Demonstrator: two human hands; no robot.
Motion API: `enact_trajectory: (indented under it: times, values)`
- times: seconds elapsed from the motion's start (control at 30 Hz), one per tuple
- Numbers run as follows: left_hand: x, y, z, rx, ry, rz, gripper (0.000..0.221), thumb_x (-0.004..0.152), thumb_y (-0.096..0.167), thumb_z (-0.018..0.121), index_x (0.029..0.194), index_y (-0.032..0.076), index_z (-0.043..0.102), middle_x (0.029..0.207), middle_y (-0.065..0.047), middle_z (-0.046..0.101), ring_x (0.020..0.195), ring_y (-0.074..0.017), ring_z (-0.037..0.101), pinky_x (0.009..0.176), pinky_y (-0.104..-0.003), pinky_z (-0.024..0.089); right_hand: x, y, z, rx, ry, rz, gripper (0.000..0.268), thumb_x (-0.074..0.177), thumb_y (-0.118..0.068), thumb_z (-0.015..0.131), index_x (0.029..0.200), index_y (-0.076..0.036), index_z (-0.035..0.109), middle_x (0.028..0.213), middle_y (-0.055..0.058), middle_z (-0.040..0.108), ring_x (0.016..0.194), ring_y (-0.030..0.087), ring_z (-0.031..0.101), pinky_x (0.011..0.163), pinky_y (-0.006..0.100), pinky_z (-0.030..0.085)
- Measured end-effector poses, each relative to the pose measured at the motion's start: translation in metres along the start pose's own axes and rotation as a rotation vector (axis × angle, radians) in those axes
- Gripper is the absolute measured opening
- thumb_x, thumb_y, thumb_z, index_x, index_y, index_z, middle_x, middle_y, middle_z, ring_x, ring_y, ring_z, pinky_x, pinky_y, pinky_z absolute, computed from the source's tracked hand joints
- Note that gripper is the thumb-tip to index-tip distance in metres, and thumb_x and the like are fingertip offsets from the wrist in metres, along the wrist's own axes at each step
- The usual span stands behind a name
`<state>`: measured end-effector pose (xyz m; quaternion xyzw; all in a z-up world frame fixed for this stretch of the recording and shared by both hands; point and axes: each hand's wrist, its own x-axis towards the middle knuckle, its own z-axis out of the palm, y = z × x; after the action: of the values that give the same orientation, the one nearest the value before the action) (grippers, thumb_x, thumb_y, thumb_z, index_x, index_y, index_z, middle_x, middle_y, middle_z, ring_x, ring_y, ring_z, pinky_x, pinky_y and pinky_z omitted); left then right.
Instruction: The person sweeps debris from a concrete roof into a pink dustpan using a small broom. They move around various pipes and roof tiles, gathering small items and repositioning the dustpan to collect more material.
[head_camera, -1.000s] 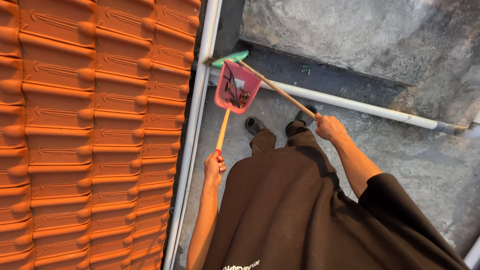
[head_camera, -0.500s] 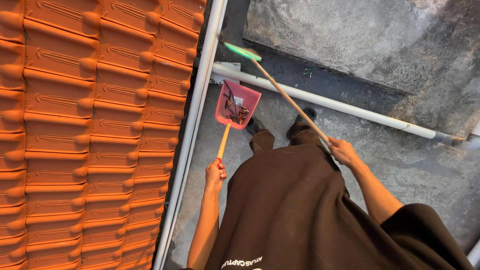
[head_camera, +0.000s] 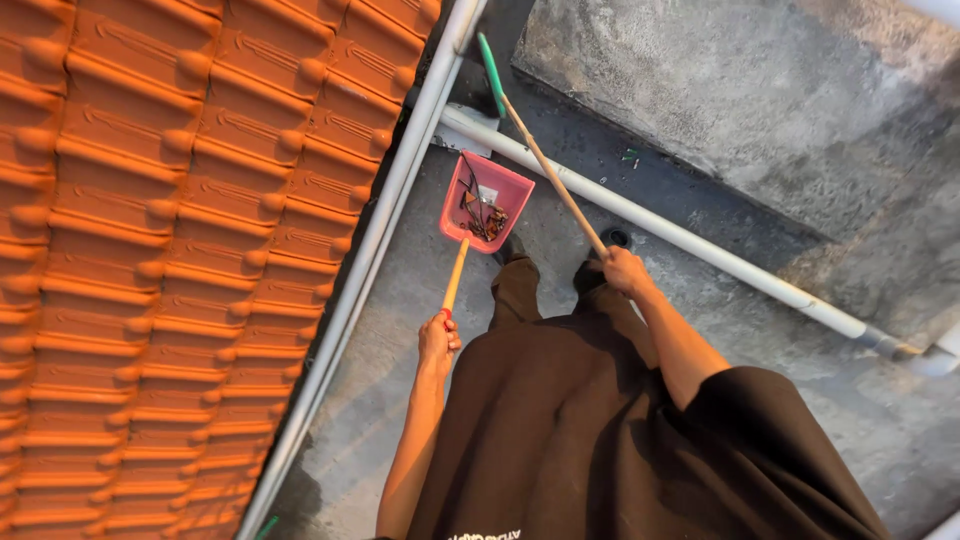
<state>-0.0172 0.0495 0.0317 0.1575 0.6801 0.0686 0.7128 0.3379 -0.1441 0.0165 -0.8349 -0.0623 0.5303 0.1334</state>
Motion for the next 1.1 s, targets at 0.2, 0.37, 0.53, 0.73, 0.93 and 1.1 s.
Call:
enact_trajectory:
  times: [0.2, 0.37, 0.53, 0.73, 0.93, 1.1]
  values:
    - [-0.007, -0.042, 0.043, -0.103, 0.001, 0.031, 0.012, 0.102, 0.019, 0.053, 0.099, 0.008, 0.047, 0.073, 0.0, 0.05, 0.051, -0.0069, 0.039, 0.044, -0.026, 0.033, 0.014, 0.117, -0.064, -0.387, 0.248, -0.169, 0.034, 0.096, -0.026, 0.053, 0.118, -0.004, 0.067, 0.101, 0.03, 0.071, 0.095, 0.05, 0.067, 0.082, 0.059, 0.052]
    - [-0.022, -0.087, 0.066, -0.217, 0.007, 0.027, 0.01, 0.101, 0.021, 0.052, 0.1, 0.01, 0.051, 0.073, 0.001, 0.051, 0.05, -0.0061, 0.037, 0.043, -0.024, 0.032, -0.033, 0.083, -0.112, -0.364, 0.212, -0.215, 0.038, 0.099, -0.031, 0.054, 0.121, -0.003, 0.065, 0.103, 0.034, 0.07, 0.101, 0.053, 0.066, 0.092, 0.057, 0.051]
    - [-0.037, -0.127, 0.087, -0.322, -0.007, 0.021, 0.009, 0.101, 0.022, 0.052, 0.101, 0.012, 0.051, 0.074, 0.001, 0.051, 0.049, -0.0057, 0.038, 0.043, -0.024, 0.032, 0.011, 0.074, -0.093, -0.234, 0.273, -0.406, 0.039, 0.098, -0.028, 0.052, 0.128, -0.004, 0.062, 0.098, 0.033, 0.069, 0.093, 0.052, 0.068, 0.087, 0.056, 0.052]
    - [-0.035, -0.14, 0.109, -0.333, 0.027, -0.007, 0.008, 0.101, 0.02, 0.053, 0.1, 0.012, 0.052, 0.073, 0.001, 0.051, 0.049, -0.0058, 0.037, 0.043, -0.024, 0.031, 0.107, -0.02, -0.032, -0.17, 0.185, -0.315, 0.033, 0.104, -0.027, 0.046, 0.107, -0.002, 0.066, 0.083, 0.026, 0.069, 0.072, 0.046, 0.072, 0.073, 0.055, 0.056]
    - [-0.047, -0.152, 0.093, -0.342, -0.006, 0.004, 0.011, 0.101, 0.021, 0.052, 0.104, 0.012, 0.056, 0.073, 0.002, 0.052, 0.05, -0.006, 0.04, 0.044, -0.024, 0.034, 0.135, -0.043, 0.001, -0.277, 0.204, -0.43, 0.034, 0.103, -0.022, 0.046, 0.104, 0.004, 0.067, 0.094, 0.03, 0.07, 0.081, 0.047, 0.072, 0.075, 0.051, 0.059]
    - [-0.031, -0.139, 0.077, -0.336, 0.015, -0.043, 0.01, 0.102, 0.022, 0.055, 0.098, 0.014, 0.05, 0.07, 0.001, 0.05, 0.046, -0.006, 0.034, 0.041, -0.025, 0.029, 0.079, -0.025, -0.053, -0.512, 0.226, -0.368, 0.031, 0.099, -0.024, 0.05, 0.108, 0.001, 0.065, 0.099, 0.035, 0.068, 0.095, 0.054, 0.065, 0.084, 0.061, 0.052]
